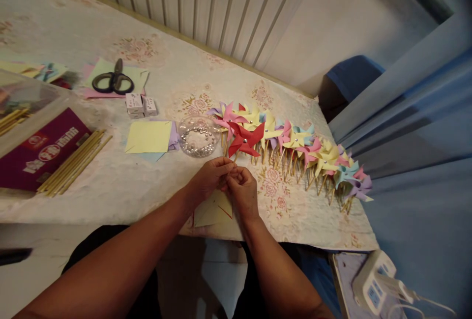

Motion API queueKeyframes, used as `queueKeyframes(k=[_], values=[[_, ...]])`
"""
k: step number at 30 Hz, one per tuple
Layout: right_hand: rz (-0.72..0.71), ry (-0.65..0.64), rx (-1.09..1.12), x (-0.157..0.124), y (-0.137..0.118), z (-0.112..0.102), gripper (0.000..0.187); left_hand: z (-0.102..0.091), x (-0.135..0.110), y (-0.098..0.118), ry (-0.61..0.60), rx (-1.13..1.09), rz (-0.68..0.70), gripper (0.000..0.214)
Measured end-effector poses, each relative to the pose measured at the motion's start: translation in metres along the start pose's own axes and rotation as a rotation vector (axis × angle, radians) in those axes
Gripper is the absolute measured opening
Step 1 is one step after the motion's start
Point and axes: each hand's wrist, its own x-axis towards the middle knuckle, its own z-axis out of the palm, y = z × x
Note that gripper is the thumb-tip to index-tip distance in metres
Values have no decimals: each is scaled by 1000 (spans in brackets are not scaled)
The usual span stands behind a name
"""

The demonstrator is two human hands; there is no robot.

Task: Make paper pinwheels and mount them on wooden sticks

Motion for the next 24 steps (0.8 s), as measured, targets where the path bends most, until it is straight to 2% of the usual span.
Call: queueKeyframes(k=[6, 16, 24], values=[[1, 0, -15, 1, 0, -2, 19, -3, 1, 1, 22, 62, 19, 35], [30, -29, -31, 1, -1, -2, 18, -6, 4, 11, 241, 140, 163, 29], [58, -43, -67, 1, 4, -3, 16, -4, 1, 18, 294, 174, 177, 25]])
